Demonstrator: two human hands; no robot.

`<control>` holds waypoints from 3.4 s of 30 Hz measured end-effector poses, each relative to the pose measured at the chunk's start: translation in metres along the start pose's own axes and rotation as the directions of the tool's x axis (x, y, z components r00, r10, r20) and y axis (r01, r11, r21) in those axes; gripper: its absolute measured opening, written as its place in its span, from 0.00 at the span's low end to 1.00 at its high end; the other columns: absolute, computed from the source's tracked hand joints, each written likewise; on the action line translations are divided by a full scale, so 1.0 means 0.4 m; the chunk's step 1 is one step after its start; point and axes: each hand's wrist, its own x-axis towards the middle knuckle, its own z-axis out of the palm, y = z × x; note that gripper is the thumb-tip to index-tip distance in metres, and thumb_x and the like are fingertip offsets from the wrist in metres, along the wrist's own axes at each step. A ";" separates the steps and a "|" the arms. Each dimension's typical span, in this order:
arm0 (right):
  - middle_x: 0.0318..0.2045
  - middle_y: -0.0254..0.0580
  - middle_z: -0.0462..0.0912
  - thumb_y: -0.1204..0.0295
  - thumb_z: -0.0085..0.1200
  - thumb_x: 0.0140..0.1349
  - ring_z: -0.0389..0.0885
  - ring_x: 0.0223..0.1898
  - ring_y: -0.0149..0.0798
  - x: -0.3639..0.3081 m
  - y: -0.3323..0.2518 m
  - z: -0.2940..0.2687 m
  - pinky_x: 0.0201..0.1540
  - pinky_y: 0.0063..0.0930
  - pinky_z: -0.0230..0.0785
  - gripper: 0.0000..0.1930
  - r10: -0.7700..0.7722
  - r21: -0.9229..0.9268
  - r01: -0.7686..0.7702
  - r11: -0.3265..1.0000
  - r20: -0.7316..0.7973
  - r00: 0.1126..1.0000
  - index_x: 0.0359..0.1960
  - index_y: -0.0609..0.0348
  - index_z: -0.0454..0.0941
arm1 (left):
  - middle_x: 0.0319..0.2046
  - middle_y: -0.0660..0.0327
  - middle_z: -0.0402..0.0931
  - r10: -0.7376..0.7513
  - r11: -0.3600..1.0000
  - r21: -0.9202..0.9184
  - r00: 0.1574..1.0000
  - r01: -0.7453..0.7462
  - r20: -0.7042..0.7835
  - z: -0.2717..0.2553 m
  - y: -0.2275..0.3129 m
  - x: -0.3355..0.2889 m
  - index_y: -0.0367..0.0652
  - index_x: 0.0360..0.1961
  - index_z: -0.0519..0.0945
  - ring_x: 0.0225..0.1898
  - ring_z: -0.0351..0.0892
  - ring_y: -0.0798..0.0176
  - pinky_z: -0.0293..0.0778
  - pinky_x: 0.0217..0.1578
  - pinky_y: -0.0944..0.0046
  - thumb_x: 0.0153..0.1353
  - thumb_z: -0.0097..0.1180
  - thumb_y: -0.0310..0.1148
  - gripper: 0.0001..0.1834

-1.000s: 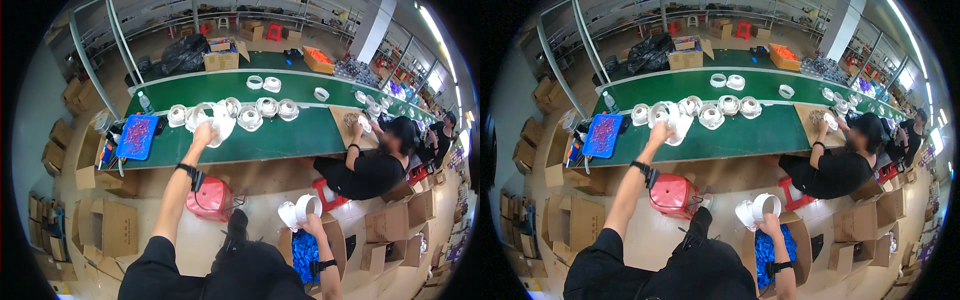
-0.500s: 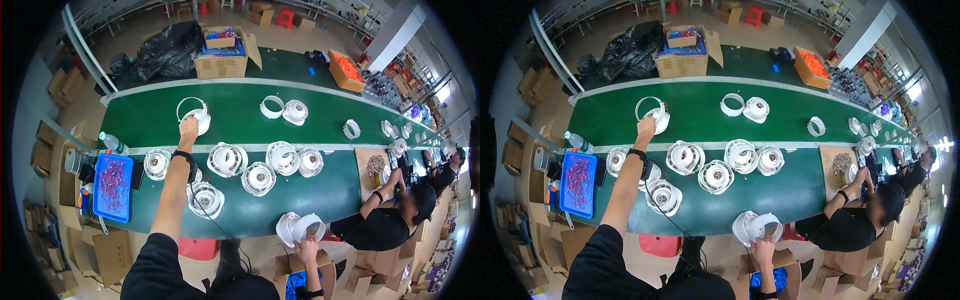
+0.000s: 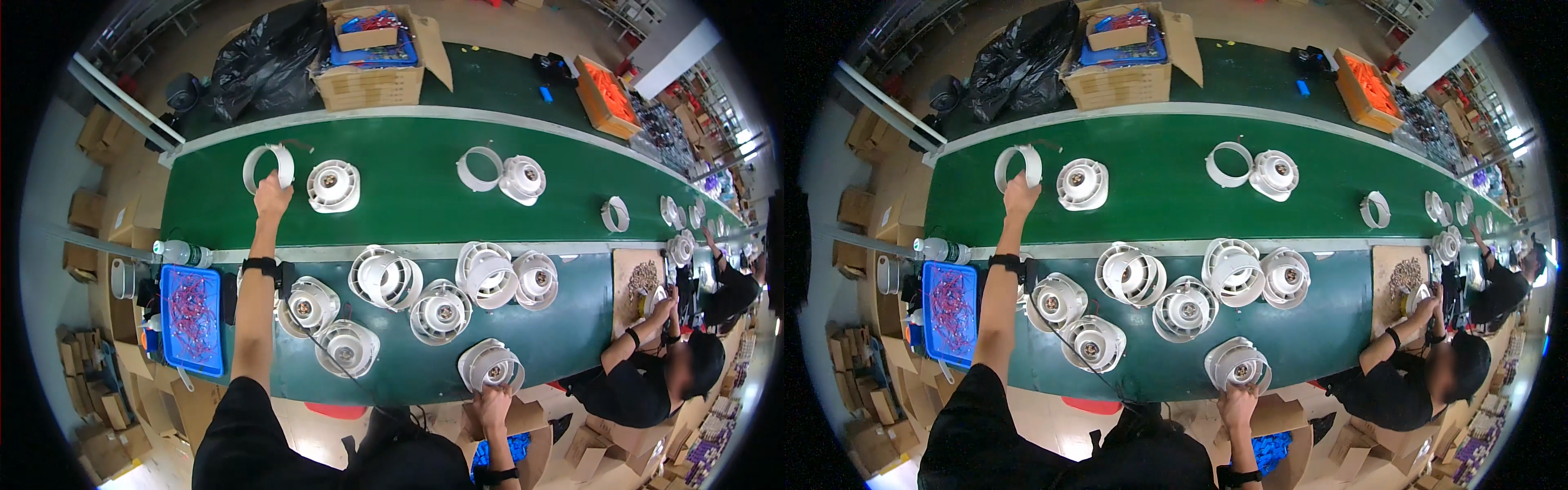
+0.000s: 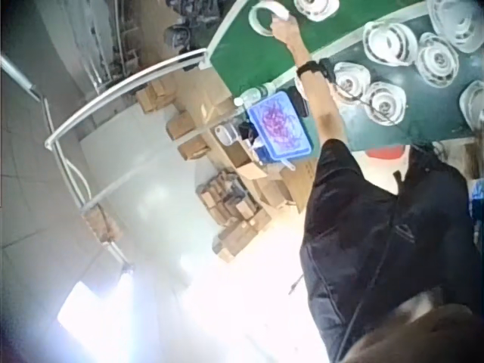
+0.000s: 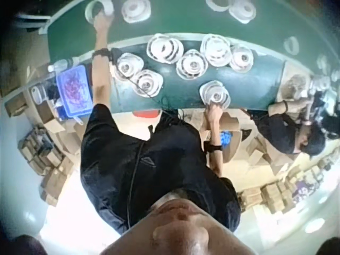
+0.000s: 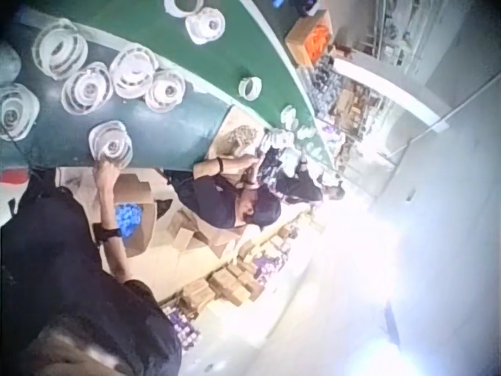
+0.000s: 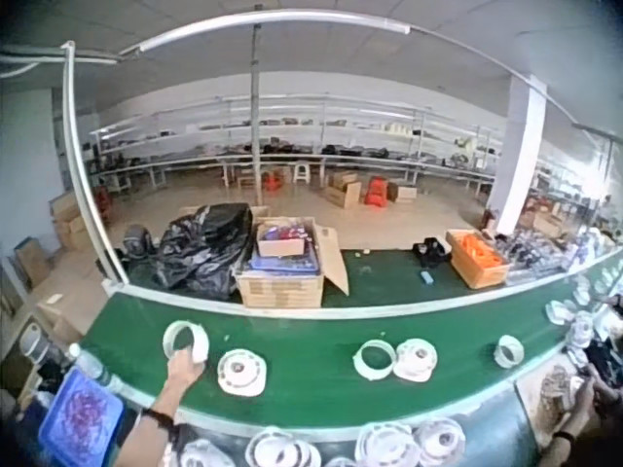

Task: The person assembles white plastic light fixture components on a green workbench. They pick up circular housings and central motor units, fit them together, and place the completed assemblies onto a cardboard box. The person repeatedly moves between the workbench and the box to organize the finished units.

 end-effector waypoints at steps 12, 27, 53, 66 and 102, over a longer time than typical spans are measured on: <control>0.29 0.46 0.83 0.76 0.56 0.40 0.83 0.39 0.46 0.095 -0.027 -0.001 0.63 0.56 0.55 0.13 0.017 -0.058 -0.018 0.998 -0.020 1.000 0.32 0.49 0.81 | 0.53 0.51 0.74 0.365 0.886 -0.335 0.928 -0.322 0.074 0.033 0.020 -0.242 0.42 0.54 0.74 0.55 0.72 0.46 0.72 0.53 0.52 0.56 0.58 0.23 0.22; 0.39 0.47 0.78 0.72 0.60 0.52 0.75 0.45 0.49 0.115 0.056 -0.132 0.52 0.46 0.67 0.19 0.251 0.361 -0.089 0.928 -0.431 0.867 0.47 0.56 0.77 | 0.40 0.50 0.80 0.729 0.641 -0.610 0.618 -0.466 0.295 -0.079 0.290 -0.608 0.33 0.46 0.79 0.39 0.81 0.55 0.77 0.39 0.60 0.60 0.54 0.21 0.12; 0.32 0.44 0.87 0.65 0.47 0.62 0.87 0.29 0.37 -1.674 -0.760 0.919 0.31 0.29 0.79 0.16 0.518 0.649 0.308 -0.696 0.750 -0.411 0.46 0.57 0.82 | 0.35 0.48 0.83 0.051 -0.466 -0.802 -0.916 -0.374 0.398 0.072 0.666 -2.323 0.38 0.44 0.81 0.38 0.84 0.53 0.77 0.40 0.58 0.61 0.56 0.34 0.14; 0.32 0.46 0.87 0.67 0.50 0.59 0.87 0.32 0.40 -1.822 -1.005 1.083 0.36 0.33 0.80 0.13 0.242 0.410 0.662 -0.627 0.911 -0.335 0.39 0.56 0.85 | 0.42 0.53 0.84 -0.549 -0.411 -0.899 -0.746 -0.152 0.377 0.182 0.229 -3.356 0.41 0.45 0.82 0.44 0.83 0.58 0.76 0.47 0.60 0.60 0.54 0.33 0.14; 0.33 0.40 0.84 0.68 0.54 0.57 0.82 0.42 0.40 -3.488 0.079 1.112 0.51 0.42 0.63 0.05 0.184 0.384 -0.010 -0.923 0.418 -0.890 0.28 0.45 0.83 | 0.24 0.44 0.80 -0.567 -0.741 -0.426 -0.823 0.519 -0.016 0.064 -0.246 -5.075 0.38 0.23 0.83 0.28 0.82 0.41 0.77 0.31 0.47 0.49 0.58 0.29 0.06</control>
